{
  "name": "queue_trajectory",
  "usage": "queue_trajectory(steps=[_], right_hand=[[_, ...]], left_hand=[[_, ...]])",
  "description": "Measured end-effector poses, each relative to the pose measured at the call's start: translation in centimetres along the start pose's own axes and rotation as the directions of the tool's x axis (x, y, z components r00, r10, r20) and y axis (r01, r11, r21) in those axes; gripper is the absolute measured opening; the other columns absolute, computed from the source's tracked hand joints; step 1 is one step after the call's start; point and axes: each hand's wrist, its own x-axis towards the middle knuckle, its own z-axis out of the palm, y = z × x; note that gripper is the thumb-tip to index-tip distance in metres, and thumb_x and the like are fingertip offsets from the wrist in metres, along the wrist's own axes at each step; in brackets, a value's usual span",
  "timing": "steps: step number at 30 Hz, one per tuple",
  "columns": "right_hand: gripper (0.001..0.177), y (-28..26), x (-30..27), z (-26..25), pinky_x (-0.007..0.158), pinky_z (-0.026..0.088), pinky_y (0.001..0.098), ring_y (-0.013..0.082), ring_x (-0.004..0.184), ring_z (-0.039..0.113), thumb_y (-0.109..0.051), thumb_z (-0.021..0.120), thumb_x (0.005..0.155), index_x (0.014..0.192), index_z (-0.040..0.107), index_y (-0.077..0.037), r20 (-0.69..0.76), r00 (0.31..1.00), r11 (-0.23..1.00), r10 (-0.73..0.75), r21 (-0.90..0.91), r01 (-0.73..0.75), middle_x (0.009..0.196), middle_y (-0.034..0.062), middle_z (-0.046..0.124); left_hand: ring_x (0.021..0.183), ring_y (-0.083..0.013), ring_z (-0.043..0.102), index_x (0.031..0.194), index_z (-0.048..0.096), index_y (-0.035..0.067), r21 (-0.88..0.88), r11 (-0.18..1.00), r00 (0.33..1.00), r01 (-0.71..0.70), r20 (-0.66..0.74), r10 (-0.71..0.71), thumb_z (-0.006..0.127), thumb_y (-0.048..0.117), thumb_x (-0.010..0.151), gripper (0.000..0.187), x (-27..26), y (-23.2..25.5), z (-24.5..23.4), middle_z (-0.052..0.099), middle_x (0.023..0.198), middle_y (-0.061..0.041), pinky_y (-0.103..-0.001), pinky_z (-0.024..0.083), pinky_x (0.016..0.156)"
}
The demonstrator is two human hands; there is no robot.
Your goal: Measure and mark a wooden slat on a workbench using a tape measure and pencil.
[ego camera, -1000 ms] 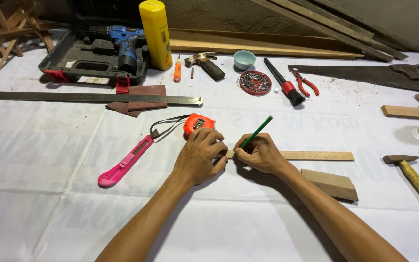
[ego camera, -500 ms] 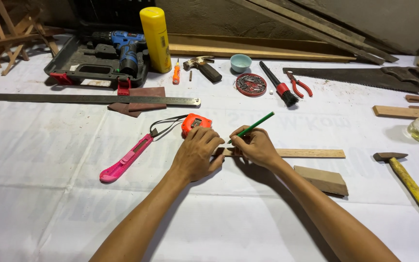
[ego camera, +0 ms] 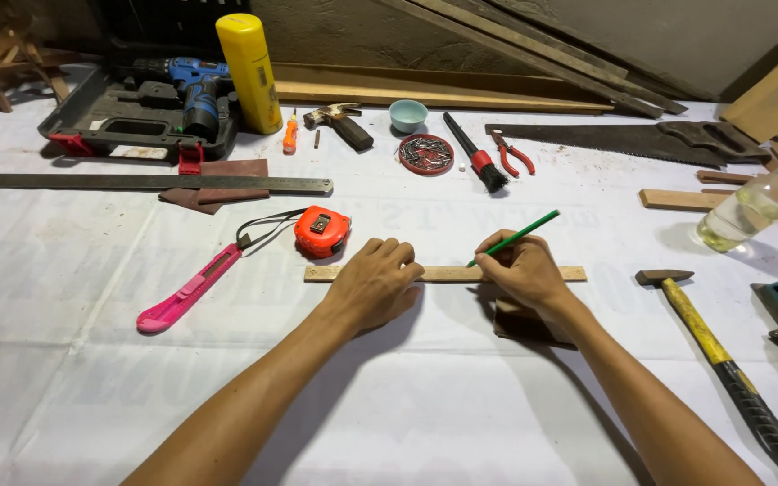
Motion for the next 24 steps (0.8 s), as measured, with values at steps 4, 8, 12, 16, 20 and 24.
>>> queue_trajectory(steps=[4,8,12,16,20,24], right_hand=[[0.015,0.1,0.7,0.9,0.050,0.052,0.0270,0.0120,0.054,0.064,-0.017,0.072,0.086,0.087,0.072,-0.002,0.076,0.997,0.999,-0.028,0.023,0.026,0.065,0.0074,0.072],[0.015,1.1,1.9,1.6,0.052,0.055,0.0257,0.0117,0.056,0.068,-0.017,0.071,0.084,0.084,0.072,-0.002,0.114,0.993,0.999,-0.041,0.022,0.038,0.067,0.0063,0.074],[0.016,1.5,1.8,1.7,0.056,0.057,0.0252,0.0121,0.060,0.070,-0.017,0.070,0.085,0.082,0.071,-0.001,0.123,0.990,0.996,-0.066,0.070,0.058,0.069,0.0069,0.076],[0.015,1.1,1.9,1.7,0.055,0.057,0.0274,0.0131,0.058,0.070,-0.016,0.070,0.084,0.082,0.072,-0.001,0.154,0.988,0.999,-0.010,0.054,0.002,0.068,0.0086,0.076],[0.015,0.9,2.3,2.3,0.059,0.058,0.0264,0.0115,0.063,0.070,-0.015,0.069,0.089,0.087,0.070,0.000,0.089,0.995,0.997,-0.047,0.060,0.042,0.073,0.0082,0.075],[0.015,0.1,2.8,1.4,0.046,0.051,0.0293,0.0187,0.054,0.064,-0.015,0.065,0.095,0.096,0.065,0.000,0.137,0.982,0.947,0.129,0.276,-0.163,0.070,0.0136,0.070]], left_hand=[[0.095,-0.0268,0.064,0.092,0.074,0.007,-0.162,0.982,0.988,0.097,0.138,-0.075,0.075,0.022,0.084,0.017,2.3,1.4,0.4,0.065,0.099,-0.009,-0.041,0.053,0.082],[0.091,-0.0311,0.068,0.089,0.074,0.005,-0.310,0.928,0.976,0.205,0.130,-0.172,0.071,0.014,0.087,0.009,3.0,1.0,2.4,0.066,0.098,-0.011,-0.045,0.056,0.080],[0.085,-0.0317,0.069,0.089,0.074,0.005,-0.383,0.886,0.962,0.261,0.175,-0.208,0.071,0.013,0.087,0.009,3.1,1.3,1.5,0.065,0.097,-0.012,-0.045,0.056,0.078],[0.085,-0.0307,0.069,0.087,0.075,0.006,-0.386,0.872,0.947,0.302,0.227,-0.227,0.071,0.014,0.088,0.009,3.3,1.1,1.1,0.065,0.094,-0.011,-0.044,0.056,0.077],[0.083,-0.0307,0.068,0.088,0.073,0.005,-0.422,0.865,0.959,0.273,0.188,-0.212,0.071,0.014,0.088,0.009,3.1,0.7,1.5,0.064,0.094,-0.011,-0.044,0.056,0.075],[0.084,-0.0299,0.068,0.086,0.073,0.005,-0.431,0.871,0.972,0.235,0.120,-0.203,0.070,0.013,0.089,0.009,2.7,0.7,2.1,0.065,0.094,-0.011,-0.043,0.056,0.075]])
